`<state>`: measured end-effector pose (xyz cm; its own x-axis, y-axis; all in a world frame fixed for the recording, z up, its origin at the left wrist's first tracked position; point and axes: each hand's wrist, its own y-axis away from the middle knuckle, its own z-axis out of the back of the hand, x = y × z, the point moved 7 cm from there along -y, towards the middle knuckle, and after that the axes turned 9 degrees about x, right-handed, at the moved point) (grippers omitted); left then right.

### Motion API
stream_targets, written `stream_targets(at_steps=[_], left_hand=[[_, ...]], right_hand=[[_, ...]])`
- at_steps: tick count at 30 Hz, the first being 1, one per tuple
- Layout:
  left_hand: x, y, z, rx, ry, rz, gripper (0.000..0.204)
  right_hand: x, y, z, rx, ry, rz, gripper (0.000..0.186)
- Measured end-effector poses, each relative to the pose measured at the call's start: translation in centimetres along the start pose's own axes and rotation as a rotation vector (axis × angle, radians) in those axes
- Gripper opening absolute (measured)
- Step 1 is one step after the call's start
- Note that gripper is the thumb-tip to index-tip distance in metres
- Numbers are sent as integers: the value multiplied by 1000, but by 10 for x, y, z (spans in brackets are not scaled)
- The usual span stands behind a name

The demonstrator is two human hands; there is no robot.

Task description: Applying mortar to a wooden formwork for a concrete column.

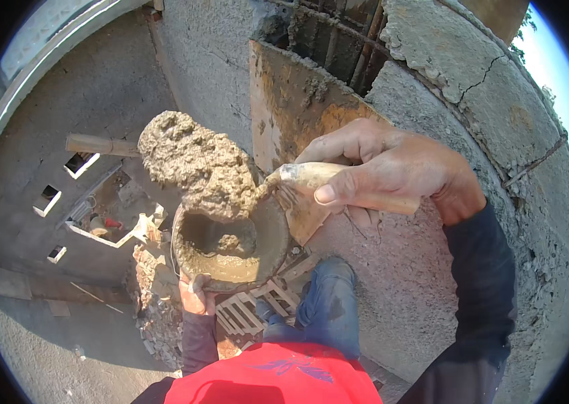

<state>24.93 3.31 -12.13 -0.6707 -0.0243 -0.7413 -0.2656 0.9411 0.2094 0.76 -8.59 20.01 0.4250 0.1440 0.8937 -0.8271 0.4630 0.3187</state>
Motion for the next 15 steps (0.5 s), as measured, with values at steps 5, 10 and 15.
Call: stream_targets(at_steps=[5, 10, 15], left_hand=[[13, -4, -6, 34, 56, 19, 54], [40, 0, 9, 51, 28, 116, 58], [20, -4, -12, 82, -148, 2, 50]], right_hand=[[36, 61, 59, -430, -21, -100, 42], [28, 62, 26, -634, 208, -169, 45], [-81, -8, -54, -417, 520, -64, 47]])
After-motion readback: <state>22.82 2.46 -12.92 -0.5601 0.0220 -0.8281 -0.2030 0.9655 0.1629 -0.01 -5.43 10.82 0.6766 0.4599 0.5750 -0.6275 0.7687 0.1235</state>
